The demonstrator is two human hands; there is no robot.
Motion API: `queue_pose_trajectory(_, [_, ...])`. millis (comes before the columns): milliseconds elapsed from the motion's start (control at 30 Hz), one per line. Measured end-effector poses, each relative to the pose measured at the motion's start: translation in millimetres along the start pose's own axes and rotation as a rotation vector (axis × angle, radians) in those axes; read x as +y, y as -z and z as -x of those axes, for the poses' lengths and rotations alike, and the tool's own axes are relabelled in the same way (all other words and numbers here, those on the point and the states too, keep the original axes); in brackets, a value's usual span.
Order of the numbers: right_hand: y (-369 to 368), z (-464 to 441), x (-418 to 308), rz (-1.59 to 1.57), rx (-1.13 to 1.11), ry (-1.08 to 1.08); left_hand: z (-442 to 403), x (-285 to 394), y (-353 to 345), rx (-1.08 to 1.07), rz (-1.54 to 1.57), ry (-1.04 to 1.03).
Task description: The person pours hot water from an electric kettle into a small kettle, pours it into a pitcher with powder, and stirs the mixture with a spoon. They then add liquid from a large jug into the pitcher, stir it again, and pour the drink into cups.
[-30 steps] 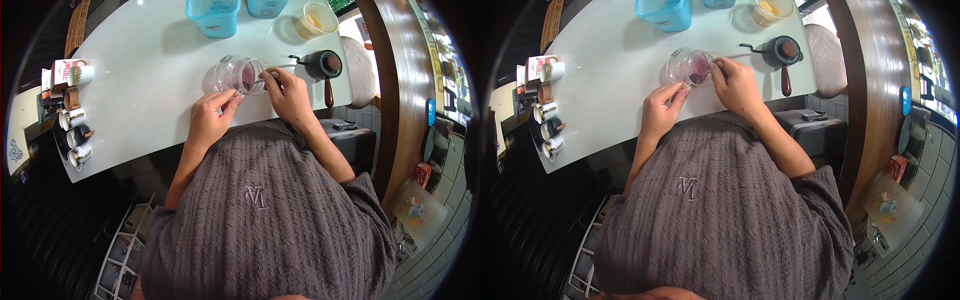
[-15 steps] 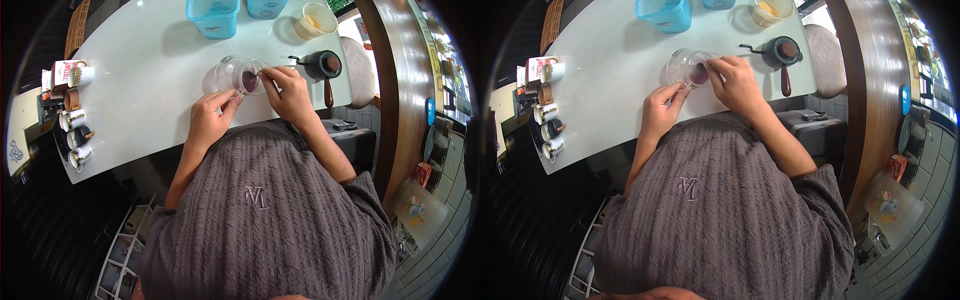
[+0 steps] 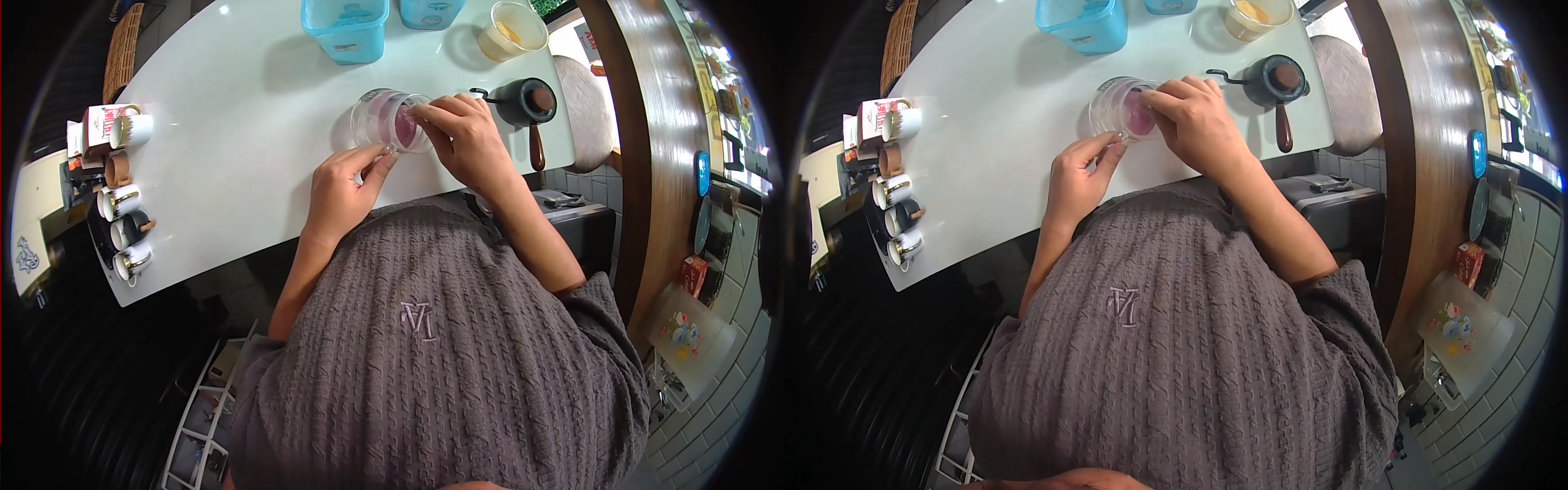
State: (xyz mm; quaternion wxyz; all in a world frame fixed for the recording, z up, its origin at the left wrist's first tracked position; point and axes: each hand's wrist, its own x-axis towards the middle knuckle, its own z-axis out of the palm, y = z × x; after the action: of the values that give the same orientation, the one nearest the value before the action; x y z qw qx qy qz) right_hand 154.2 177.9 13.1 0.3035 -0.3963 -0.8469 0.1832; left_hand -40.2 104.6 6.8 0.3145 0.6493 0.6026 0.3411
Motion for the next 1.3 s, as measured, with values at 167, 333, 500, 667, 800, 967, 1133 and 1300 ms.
queue_pose_trajectory(167, [-4.2, 7.1, -4.8, 0.017, 0.015, -0.065, -0.1, -2.3, -0.3, 0.023, 0.005, -0.024])
queue_pose_trajectory(333, [-6.5, 8.6, -19.9, -0.256, 0.092, -0.472, -0.3, -3.9, 0.6, 0.004, 0.000, -0.030])
queue_pose_trajectory(500, [-0.2, 5.3, -25.5, -0.348, -0.035, -0.618, -1.2, -9.1, 1.2, 0.010, 0.011, -0.020])
queue_pose_trajectory(667, [-5.6, 7.5, -12.8, -0.015, 0.027, -0.149, -2.5, -7.2, 4.5, -0.016, 0.020, -0.023])
queue_pose_trajectory(800, [-7.5, 6.4, -14.4, 0.101, 0.036, -0.024, -3.3, -9.6, 2.0, 0.045, 0.046, -0.079])
queue_pose_trajectory(967, [-22.2, 14.9, -20.5, 0.009, 0.174, -0.256, -3.0, -13.4, 3.4, 0.025, 0.051, -0.095])
queue_pose_trajectory(1133, [-10.6, 15.3, -39.6, -0.259, 0.153, -0.732, -5.5, -24.2, 2.0, 0.027, 0.077, -0.123])
queue_pose_trajectory(1300, [17.4, 21.0, -55.5, -0.090, 0.378, -0.199, -6.1, -38.8, 10.0, -0.108, 0.443, 0.229])
